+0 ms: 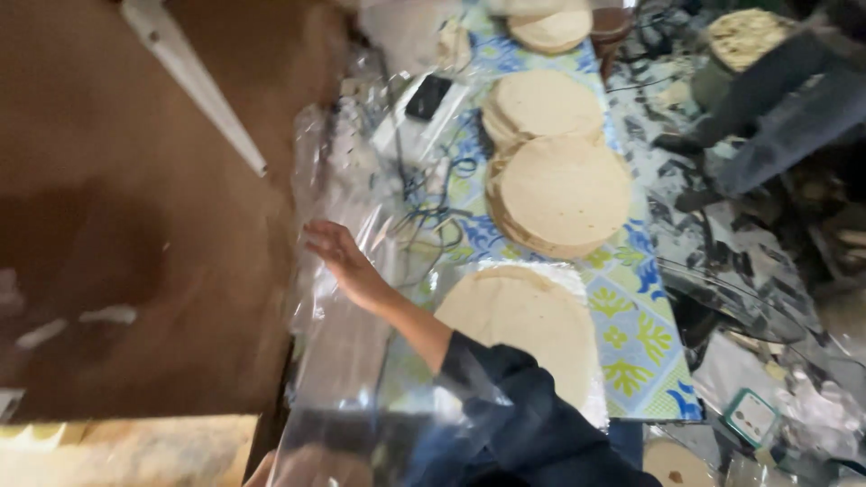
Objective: The person places tortillas onto plastic sheets, stacks them, and then puts the stacks into plastic bags by hand.
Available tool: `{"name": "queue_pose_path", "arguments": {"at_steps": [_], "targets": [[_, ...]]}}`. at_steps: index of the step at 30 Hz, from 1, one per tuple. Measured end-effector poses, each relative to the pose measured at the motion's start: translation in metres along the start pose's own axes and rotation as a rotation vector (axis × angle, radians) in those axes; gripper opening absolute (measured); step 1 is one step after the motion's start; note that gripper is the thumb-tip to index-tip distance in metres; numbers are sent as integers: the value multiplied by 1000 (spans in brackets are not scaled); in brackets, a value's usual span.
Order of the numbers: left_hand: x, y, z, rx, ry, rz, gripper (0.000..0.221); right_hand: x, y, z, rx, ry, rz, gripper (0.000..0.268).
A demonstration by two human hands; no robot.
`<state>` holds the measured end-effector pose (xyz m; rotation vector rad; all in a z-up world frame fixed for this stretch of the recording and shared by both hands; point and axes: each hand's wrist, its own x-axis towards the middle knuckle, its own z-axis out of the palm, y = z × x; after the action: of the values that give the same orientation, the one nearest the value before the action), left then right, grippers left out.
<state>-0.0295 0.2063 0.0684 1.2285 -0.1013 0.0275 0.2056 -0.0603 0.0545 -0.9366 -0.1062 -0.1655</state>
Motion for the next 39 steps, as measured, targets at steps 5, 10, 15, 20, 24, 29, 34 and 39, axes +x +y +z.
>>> {"name": "queue_pose_path", "arguments": {"at_steps": [5,10,15,20,24,29,34,39], "targets": [[36,5,69,-40,76,-23,37,1,41,-18,-1112,-165,-386,83],[70,32,137,-97,91,-56,40,-111,-28,-64,206,-347,195,89],[101,29,197,-187,-49,35,57,-228,-124,-134,754,-454,66,100],[101,-34,221,-162,-193,-83,59,-306,-158,-181,-296,429,144,40],[98,-107,202,144,-325,-308,49,-324,-171,-213,-385,673,84,24],[106,-133,190,292,-583,-489,26,-348,-162,-245,-556,862,30,24],[120,-138,204,353,-529,-493,23,-344,-190,-228,-463,902,151,24],[127,-156,217,412,-528,-413,25,-334,-190,-243,-299,941,213,21]]}}
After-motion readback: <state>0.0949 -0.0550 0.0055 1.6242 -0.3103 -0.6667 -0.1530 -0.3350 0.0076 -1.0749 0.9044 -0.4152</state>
